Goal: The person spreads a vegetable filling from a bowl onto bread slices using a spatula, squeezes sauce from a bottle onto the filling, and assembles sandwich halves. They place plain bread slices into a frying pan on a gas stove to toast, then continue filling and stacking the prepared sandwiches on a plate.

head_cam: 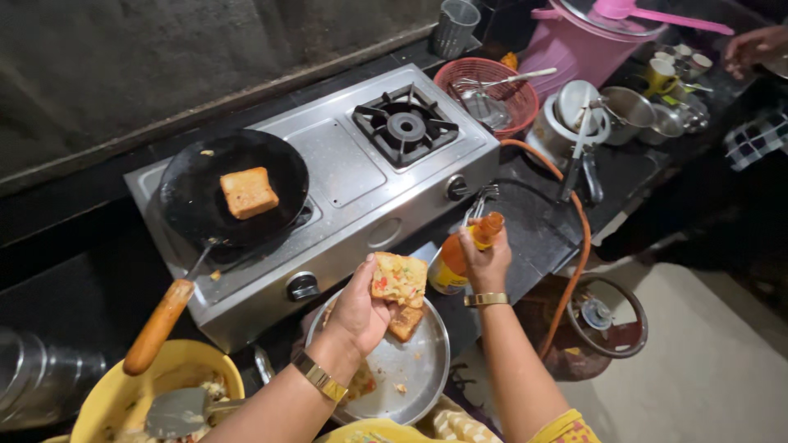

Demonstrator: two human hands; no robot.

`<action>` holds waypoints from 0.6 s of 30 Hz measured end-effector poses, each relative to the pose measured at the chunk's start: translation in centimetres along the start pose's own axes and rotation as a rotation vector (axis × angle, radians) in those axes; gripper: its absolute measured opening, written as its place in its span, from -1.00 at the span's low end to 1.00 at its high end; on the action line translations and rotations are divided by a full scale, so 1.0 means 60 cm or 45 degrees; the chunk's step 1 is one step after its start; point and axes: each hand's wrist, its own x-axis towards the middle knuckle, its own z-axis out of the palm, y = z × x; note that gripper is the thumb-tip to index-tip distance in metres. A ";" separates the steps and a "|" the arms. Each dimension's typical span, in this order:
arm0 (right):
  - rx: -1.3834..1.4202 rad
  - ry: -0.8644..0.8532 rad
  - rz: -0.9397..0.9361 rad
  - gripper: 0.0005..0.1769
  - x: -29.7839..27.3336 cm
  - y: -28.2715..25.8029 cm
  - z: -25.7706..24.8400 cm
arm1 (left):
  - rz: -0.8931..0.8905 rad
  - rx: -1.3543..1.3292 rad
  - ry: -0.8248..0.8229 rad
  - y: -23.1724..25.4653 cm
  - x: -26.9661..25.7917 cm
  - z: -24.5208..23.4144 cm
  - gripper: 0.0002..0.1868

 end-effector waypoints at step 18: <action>0.142 -0.558 -0.054 -0.85 0.023 -0.131 -0.122 | 0.072 -0.092 -0.027 -0.011 -0.041 -0.027 -0.51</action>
